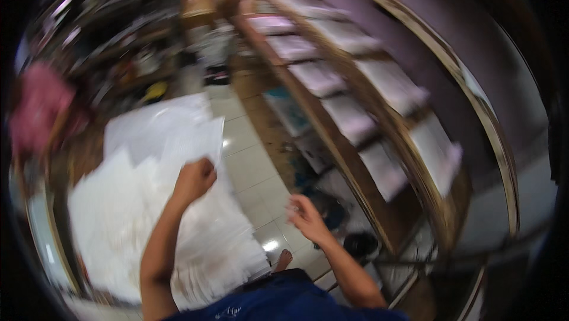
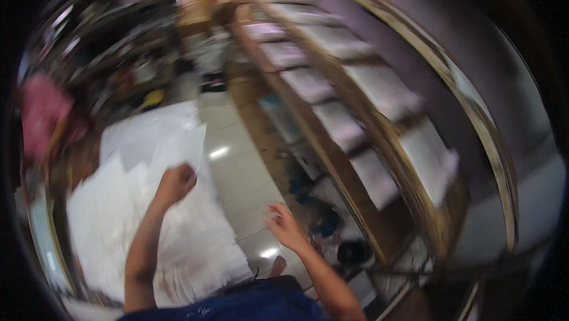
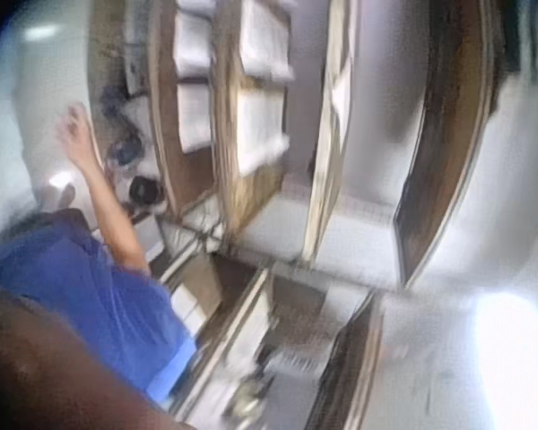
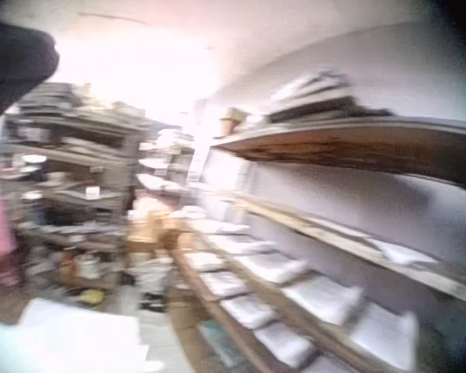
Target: The person repeatedly picks up white sheets of paper from a table and places them onto a nearby metal shelving unit. The person stacks the papers one by one on the shelves while another person works at a separate table in the background.
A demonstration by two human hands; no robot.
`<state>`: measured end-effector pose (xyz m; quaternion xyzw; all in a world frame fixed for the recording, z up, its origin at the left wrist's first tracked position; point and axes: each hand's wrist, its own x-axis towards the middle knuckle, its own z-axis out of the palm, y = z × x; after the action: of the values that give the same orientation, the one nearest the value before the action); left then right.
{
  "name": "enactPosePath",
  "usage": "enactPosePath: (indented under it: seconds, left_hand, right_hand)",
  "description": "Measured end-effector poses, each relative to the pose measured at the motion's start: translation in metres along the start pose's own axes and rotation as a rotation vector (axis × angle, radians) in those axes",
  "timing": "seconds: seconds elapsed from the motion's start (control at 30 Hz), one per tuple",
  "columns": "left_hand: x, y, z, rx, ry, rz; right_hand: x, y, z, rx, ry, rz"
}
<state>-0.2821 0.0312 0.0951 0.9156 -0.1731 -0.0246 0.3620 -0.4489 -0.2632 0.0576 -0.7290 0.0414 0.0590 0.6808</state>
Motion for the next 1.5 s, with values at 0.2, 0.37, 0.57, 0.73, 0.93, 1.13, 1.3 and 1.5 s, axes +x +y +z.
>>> enactPosePath:
  seconds: [0.2,0.37,0.57,0.73,0.93,1.13,1.3,1.5]
  left_hand:
    - [-0.049,0.118,0.061,-0.296,-0.166,0.233]
    - [-0.071,0.194,0.084,-0.428,-0.293,0.328]
    - [-0.098,0.234,0.091,-0.580,-0.263,0.555]
    - [-0.112,0.215,0.125,-0.494,-0.415,0.522]
    - [-0.135,0.178,0.158,-0.307,-0.584,0.480]
    - [-0.157,0.196,0.169,-0.312,-0.686,0.494]
    - [-0.167,0.218,0.166,-0.307,-0.681,0.558]
    - [-0.181,0.203,0.171,-0.304,-0.702,0.513]
  right_hand:
    - [0.033,-0.088,-0.005,-0.305,-0.045,-0.212]
    - [-0.015,-0.109,-0.061,-0.517,0.105,-0.291]
    - [-0.129,-0.234,-0.158,-0.894,0.239,-0.191]
    - [-0.357,-0.355,-0.203,-1.056,0.846,0.257]
    - [-0.615,-0.360,-0.198,-0.744,1.551,0.472]
    - [-0.781,-0.294,-0.194,-0.448,1.976,0.575]
    - [-0.870,-0.226,-0.219,-0.695,1.932,1.103]
    - [-0.871,-0.213,-0.213,-0.804,1.827,1.431]
